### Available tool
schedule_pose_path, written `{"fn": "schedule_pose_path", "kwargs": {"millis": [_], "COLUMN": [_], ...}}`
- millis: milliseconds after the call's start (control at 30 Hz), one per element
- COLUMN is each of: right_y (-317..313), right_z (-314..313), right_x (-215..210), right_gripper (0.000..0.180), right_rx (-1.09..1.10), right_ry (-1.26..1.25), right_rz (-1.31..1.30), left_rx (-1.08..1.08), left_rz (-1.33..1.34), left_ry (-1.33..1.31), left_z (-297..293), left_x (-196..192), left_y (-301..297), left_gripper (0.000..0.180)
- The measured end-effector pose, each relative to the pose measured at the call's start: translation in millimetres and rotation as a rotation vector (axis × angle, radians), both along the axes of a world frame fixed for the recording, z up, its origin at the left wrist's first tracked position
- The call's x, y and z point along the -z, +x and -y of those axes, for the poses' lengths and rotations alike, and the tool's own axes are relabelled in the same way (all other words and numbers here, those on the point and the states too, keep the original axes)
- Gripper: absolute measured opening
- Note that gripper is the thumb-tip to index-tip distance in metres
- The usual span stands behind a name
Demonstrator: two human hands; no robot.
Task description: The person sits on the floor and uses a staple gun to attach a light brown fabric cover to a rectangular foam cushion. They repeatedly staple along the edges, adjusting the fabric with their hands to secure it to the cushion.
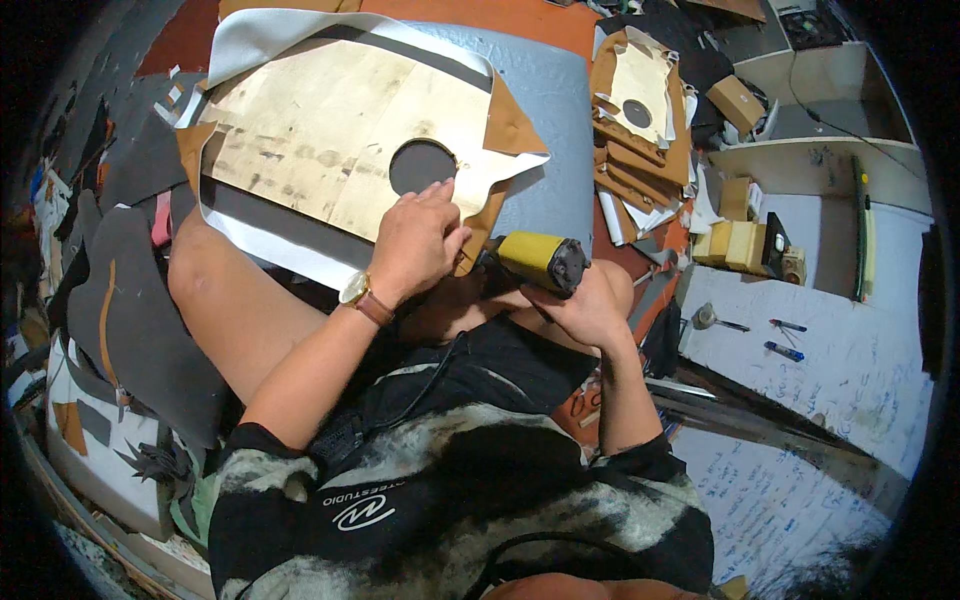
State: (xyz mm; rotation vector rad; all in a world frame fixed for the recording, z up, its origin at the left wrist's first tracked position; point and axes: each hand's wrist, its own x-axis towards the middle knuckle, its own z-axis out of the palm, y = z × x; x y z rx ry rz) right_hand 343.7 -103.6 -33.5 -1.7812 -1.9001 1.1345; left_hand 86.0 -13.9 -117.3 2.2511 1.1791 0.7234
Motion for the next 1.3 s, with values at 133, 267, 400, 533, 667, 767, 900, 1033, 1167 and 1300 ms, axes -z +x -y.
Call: {"fn": "schedule_pose_path", "kwargs": {"millis": [133,267,400,533,667,767,900,1033,1167,1300], "right_y": [-5.7,-6.7,-11.1,-2.8,1.6,1.1,-4.5,-16.0,-9.7,2.4], "right_z": [-6.1,-4.4,-0.6,7.8,15.6,12.9,5.5,-4.5,2.9,17.3], "right_x": [-9.7,-11.5,-26.1,-20.4,-3.4,4.3,-6.5,-38.3,-34.0,-10.5], "right_gripper": [0.041,0.039,0.039,0.042,0.042,0.041,0.042,0.043,0.042,0.042], "right_rx": [0.031,0.052,0.057,0.092,0.068,0.017,0.011,0.012,0.092,0.099], "right_ry": [-0.072,-0.092,-0.023,-0.033,0.040,0.025,-0.076,-0.125,-0.064,-0.030], "right_rz": [0.065,0.084,0.106,0.021,-0.094,-0.086,-0.024,0.211,0.150,-0.058], "left_rx": [-0.083,-0.030,0.050,0.064,0.051,-0.042,-0.137,-0.070,0.059,0.078], "left_rz": [0.051,0.096,-0.035,-0.154,-0.088,0.027,0.140,0.119,-0.057,-0.176], "left_ry": [-0.362,-0.336,-0.164,-0.188,-0.124,-0.047,-0.141,-0.252,-0.126,-0.153], "left_z": [-18.3,-13.3,-0.9,-0.2,-1.7,-2.6,-15.1,-5.4,7.0,10.7], "left_x": [-7.3,-19.0,-30.7,-30.4,-20.2,-3.6,8.4,-20.6,-33.8,-33.6], "left_y": [-8.6,-10.3,-0.2,7.6,4.8,-1.3,-9.1,-6.8,-0.6,5.6], "left_gripper": [0.016,0.026,0.039,0.032,0.024,0.014,0.006,0.021,0.040,0.034]}}
